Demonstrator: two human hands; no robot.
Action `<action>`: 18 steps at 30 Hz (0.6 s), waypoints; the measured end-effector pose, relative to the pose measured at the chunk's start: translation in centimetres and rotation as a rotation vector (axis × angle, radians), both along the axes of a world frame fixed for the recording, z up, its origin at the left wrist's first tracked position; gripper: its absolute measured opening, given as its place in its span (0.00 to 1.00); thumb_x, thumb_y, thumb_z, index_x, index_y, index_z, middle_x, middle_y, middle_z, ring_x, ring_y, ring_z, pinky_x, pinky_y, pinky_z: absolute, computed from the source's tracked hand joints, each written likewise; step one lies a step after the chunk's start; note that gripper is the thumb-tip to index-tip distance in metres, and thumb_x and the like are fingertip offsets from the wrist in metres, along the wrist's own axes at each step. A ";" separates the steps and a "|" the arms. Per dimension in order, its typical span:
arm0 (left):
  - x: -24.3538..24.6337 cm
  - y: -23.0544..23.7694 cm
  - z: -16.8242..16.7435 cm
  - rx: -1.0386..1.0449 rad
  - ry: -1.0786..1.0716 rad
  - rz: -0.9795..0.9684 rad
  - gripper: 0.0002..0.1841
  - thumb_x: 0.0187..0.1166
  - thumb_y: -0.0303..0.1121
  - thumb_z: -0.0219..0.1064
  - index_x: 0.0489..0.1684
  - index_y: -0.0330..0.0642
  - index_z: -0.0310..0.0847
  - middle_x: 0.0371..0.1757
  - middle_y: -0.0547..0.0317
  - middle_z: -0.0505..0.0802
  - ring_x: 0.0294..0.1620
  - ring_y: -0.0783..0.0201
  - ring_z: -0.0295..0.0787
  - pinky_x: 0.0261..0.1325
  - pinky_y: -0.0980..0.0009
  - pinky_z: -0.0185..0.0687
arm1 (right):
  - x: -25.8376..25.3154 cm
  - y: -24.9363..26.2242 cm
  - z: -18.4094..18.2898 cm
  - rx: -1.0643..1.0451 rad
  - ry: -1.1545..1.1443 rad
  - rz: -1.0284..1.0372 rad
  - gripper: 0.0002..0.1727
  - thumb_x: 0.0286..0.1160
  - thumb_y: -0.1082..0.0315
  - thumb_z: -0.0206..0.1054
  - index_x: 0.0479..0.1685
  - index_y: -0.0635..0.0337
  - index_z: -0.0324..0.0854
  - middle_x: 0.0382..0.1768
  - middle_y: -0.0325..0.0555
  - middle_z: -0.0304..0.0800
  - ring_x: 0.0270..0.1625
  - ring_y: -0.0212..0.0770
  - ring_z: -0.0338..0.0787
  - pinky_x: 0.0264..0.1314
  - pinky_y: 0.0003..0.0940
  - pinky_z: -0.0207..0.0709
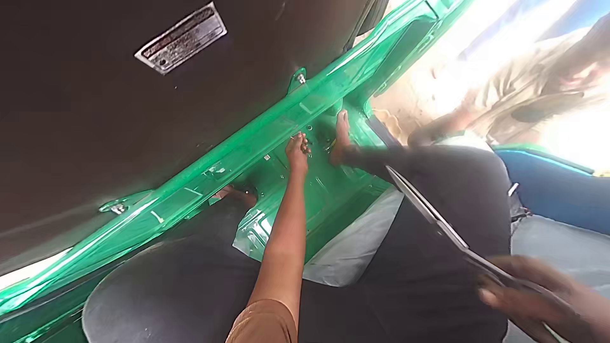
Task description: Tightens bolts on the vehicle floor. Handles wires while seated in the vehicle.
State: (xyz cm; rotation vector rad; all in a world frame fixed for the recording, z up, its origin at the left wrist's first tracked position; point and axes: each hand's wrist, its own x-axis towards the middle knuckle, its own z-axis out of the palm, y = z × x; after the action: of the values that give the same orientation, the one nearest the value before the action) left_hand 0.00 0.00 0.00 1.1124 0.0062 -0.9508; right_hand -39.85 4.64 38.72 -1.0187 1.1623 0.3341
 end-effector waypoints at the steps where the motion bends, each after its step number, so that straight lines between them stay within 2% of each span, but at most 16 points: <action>1: -0.2 0.1 0.2 0.021 -0.001 0.000 0.11 0.90 0.36 0.59 0.55 0.45 0.85 0.36 0.64 0.86 0.27 0.70 0.78 0.29 0.75 0.77 | 1.0 -1.0 -1.3 -0.072 0.095 0.055 0.18 0.64 0.49 0.81 0.24 0.49 0.81 0.14 0.38 0.79 0.10 0.34 0.76 0.11 0.31 0.72; 2: -0.3 0.5 0.3 0.039 0.000 0.005 0.11 0.90 0.36 0.58 0.56 0.47 0.85 0.33 0.66 0.83 0.25 0.71 0.75 0.27 0.76 0.75 | 2.1 -2.2 -2.7 -0.095 0.179 0.108 0.21 0.63 0.46 0.81 0.25 0.51 0.80 0.13 0.40 0.79 0.10 0.36 0.78 0.11 0.32 0.75; 4: -0.3 1.4 0.2 0.070 0.019 0.010 0.10 0.89 0.37 0.57 0.53 0.50 0.85 0.31 0.69 0.81 0.23 0.73 0.72 0.27 0.77 0.72 | 4.4 -4.2 -4.6 -0.024 0.240 0.148 0.23 0.67 0.45 0.79 0.27 0.54 0.80 0.14 0.42 0.78 0.11 0.37 0.78 0.12 0.32 0.77; 7: 0.0 3.1 -0.2 0.100 0.043 0.025 0.08 0.89 0.38 0.58 0.49 0.52 0.83 0.30 0.71 0.81 0.21 0.74 0.71 0.25 0.78 0.71 | 8.0 -6.0 -7.2 0.059 0.133 0.201 0.20 0.76 0.49 0.73 0.29 0.55 0.80 0.17 0.39 0.77 0.13 0.35 0.77 0.14 0.29 0.76; 9: -0.4 3.8 -0.4 0.114 0.058 0.025 0.07 0.87 0.38 0.59 0.47 0.52 0.83 0.30 0.71 0.80 0.20 0.75 0.69 0.24 0.79 0.70 | 11.1 -6.8 -9.5 0.032 0.072 0.232 0.16 0.80 0.54 0.72 0.32 0.57 0.80 0.17 0.38 0.76 0.14 0.33 0.75 0.16 0.28 0.74; 11: -0.9 4.4 -0.8 0.118 0.070 0.024 0.06 0.86 0.37 0.62 0.44 0.51 0.84 0.29 0.70 0.80 0.19 0.74 0.68 0.23 0.79 0.70 | 15.0 -7.9 -12.4 -0.005 0.080 0.226 0.17 0.82 0.55 0.70 0.33 0.59 0.80 0.17 0.37 0.75 0.14 0.31 0.75 0.18 0.25 0.75; 15: -1.9 4.8 -1.0 0.119 0.072 0.031 0.05 0.84 0.32 0.63 0.37 0.50 0.83 0.25 0.71 0.78 0.19 0.75 0.70 0.25 0.79 0.72 | 21.2 -9.5 -18.8 -0.072 0.145 0.098 0.17 0.81 0.53 0.71 0.38 0.60 0.80 0.18 0.38 0.74 0.14 0.31 0.75 0.18 0.24 0.76; 18: -2.6 5.1 -0.9 0.214 0.042 0.036 0.06 0.83 0.33 0.66 0.34 0.49 0.83 0.25 0.70 0.77 0.21 0.74 0.70 0.26 0.78 0.71 | 22.0 -10.8 -22.2 -0.156 0.189 0.149 0.18 0.77 0.55 0.75 0.44 0.62 0.81 0.20 0.40 0.79 0.15 0.33 0.78 0.19 0.27 0.79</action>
State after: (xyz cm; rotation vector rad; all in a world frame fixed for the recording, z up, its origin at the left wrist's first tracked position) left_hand -2.61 5.13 -0.87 1.2848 0.1652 -0.9564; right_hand -17.88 -6.19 16.55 -1.2343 1.3004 0.4707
